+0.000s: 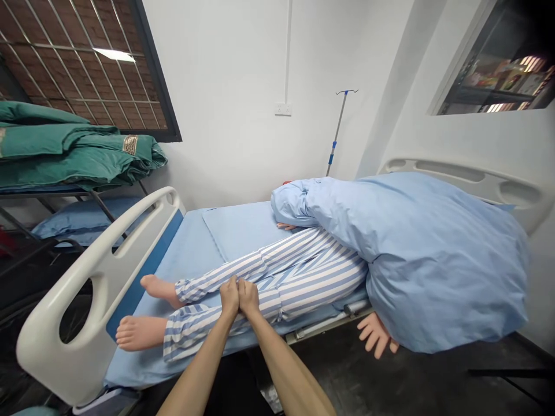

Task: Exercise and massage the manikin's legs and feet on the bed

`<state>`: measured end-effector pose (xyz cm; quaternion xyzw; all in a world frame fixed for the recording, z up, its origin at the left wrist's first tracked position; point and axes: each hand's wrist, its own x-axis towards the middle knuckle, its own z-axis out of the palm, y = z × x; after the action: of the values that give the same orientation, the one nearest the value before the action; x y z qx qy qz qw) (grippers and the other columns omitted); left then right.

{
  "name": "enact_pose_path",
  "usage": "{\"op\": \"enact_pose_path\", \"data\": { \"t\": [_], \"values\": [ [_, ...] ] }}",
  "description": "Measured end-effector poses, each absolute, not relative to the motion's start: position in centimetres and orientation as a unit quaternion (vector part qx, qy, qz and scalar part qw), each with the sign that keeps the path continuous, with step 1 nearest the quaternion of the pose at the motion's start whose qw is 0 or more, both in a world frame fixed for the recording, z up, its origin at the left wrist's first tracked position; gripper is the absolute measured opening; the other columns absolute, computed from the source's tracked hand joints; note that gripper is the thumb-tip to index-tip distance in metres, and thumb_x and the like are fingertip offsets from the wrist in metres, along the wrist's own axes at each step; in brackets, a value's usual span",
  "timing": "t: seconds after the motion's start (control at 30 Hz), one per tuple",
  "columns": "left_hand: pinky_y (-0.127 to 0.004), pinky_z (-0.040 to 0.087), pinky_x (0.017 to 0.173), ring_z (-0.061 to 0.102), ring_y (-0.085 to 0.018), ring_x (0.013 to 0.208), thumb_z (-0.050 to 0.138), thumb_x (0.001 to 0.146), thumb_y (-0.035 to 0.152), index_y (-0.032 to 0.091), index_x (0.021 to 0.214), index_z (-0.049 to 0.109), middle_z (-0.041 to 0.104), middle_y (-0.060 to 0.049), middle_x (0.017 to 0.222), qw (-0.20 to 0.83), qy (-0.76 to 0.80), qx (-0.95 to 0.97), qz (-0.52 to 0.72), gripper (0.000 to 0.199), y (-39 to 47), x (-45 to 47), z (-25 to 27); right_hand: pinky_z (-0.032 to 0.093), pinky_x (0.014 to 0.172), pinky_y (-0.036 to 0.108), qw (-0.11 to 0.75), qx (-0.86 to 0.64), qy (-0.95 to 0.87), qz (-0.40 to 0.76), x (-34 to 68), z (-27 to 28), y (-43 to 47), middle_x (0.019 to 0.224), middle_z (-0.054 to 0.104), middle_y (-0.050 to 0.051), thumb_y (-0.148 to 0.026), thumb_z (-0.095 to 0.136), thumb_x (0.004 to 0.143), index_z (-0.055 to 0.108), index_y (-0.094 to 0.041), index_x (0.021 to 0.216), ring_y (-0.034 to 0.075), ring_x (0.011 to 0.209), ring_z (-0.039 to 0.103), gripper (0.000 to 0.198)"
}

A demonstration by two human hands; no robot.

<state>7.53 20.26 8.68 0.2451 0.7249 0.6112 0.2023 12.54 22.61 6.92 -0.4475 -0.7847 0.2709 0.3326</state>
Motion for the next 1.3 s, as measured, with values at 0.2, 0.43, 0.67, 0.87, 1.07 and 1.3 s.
{"op": "enact_pose_path", "data": {
  "t": [0.2, 0.43, 0.67, 0.87, 1.07, 1.3],
  "values": [
    [-0.021, 0.028, 0.040, 0.028, -0.006, 0.039, 0.041, 0.067, 0.039, 0.020, 0.044, 0.027, 0.028, 0.007, 0.038, 0.196, 0.693, 0.184, 0.669, 0.033, 21.0, 8.5, 8.9, 0.030, 0.052, 0.023, 0.360, -0.435, -0.772, 0.294, 12.7, 6.5, 23.3, 0.064, 0.064, 0.007, -0.029, 0.016, 0.087, 0.061, -0.017, 0.063, 0.014, 0.058, 0.055, 0.052],
    [-0.023, 0.030, 0.046, 0.039, -0.010, 0.046, 0.032, 0.073, 0.042, 0.016, 0.042, 0.042, 0.047, -0.001, 0.044, 0.153, 0.773, 0.282, 0.548, 0.041, 20.3, 7.2, 5.9, 0.031, 0.053, 0.023, 0.355, -0.467, -0.755, 0.294, 12.3, 6.7, 23.1, 0.067, 0.064, 0.008, -0.029, 0.021, 0.086, 0.061, -0.016, 0.064, 0.015, 0.060, 0.056, 0.048],
    [-0.023, 0.032, 0.052, 0.049, -0.013, 0.053, 0.026, 0.077, 0.040, 0.016, 0.049, 0.051, 0.057, -0.006, 0.054, 0.152, 0.800, 0.335, 0.474, 0.044, 20.4, 7.6, 7.1, 0.031, 0.054, 0.024, 0.353, -0.426, -0.780, 0.291, 12.9, 8.3, 23.8, 0.067, 0.063, 0.010, -0.033, 0.021, 0.086, 0.061, -0.015, 0.064, 0.014, 0.060, 0.054, 0.049],
    [-0.023, 0.033, 0.052, 0.047, -0.013, 0.051, 0.029, 0.076, 0.043, 0.015, 0.048, 0.051, 0.056, -0.005, 0.051, 0.153, 0.778, 0.342, 0.504, 0.045, 20.4, 7.5, 6.1, 0.031, 0.053, 0.023, 0.356, -0.424, -0.786, 0.276, 13.6, 6.7, 23.8, 0.067, 0.064, 0.008, -0.029, 0.021, 0.086, 0.061, -0.017, 0.066, 0.014, 0.060, 0.056, 0.047],
    [-0.023, 0.032, 0.047, 0.040, -0.011, 0.045, 0.032, 0.073, 0.042, 0.017, 0.044, 0.043, 0.046, 0.000, 0.043, 0.179, 0.756, 0.244, 0.580, 0.040, 22.2, 8.4, 7.4, 0.032, 0.052, 0.022, 0.388, -0.416, -0.751, 0.334, 13.7, 6.3, 24.6, 0.061, 0.062, 0.008, -0.031, 0.019, 0.086, 0.058, -0.016, 0.058, 0.014, 0.057, 0.055, 0.050],
    [-0.025, 0.031, 0.052, 0.047, -0.014, 0.054, 0.031, 0.075, 0.045, 0.018, 0.046, 0.047, 0.054, -0.005, 0.050, 0.140, 0.801, 0.278, 0.512, 0.043, 22.1, 9.2, 6.5, 0.031, 0.048, 0.022, 0.435, -0.414, -0.702, 0.383, 13.7, 5.9, 24.9, 0.053, 0.056, 0.005, -0.033, 0.022, 0.083, 0.051, -0.017, 0.053, 0.013, 0.050, 0.048, 0.045]
  ]
}}
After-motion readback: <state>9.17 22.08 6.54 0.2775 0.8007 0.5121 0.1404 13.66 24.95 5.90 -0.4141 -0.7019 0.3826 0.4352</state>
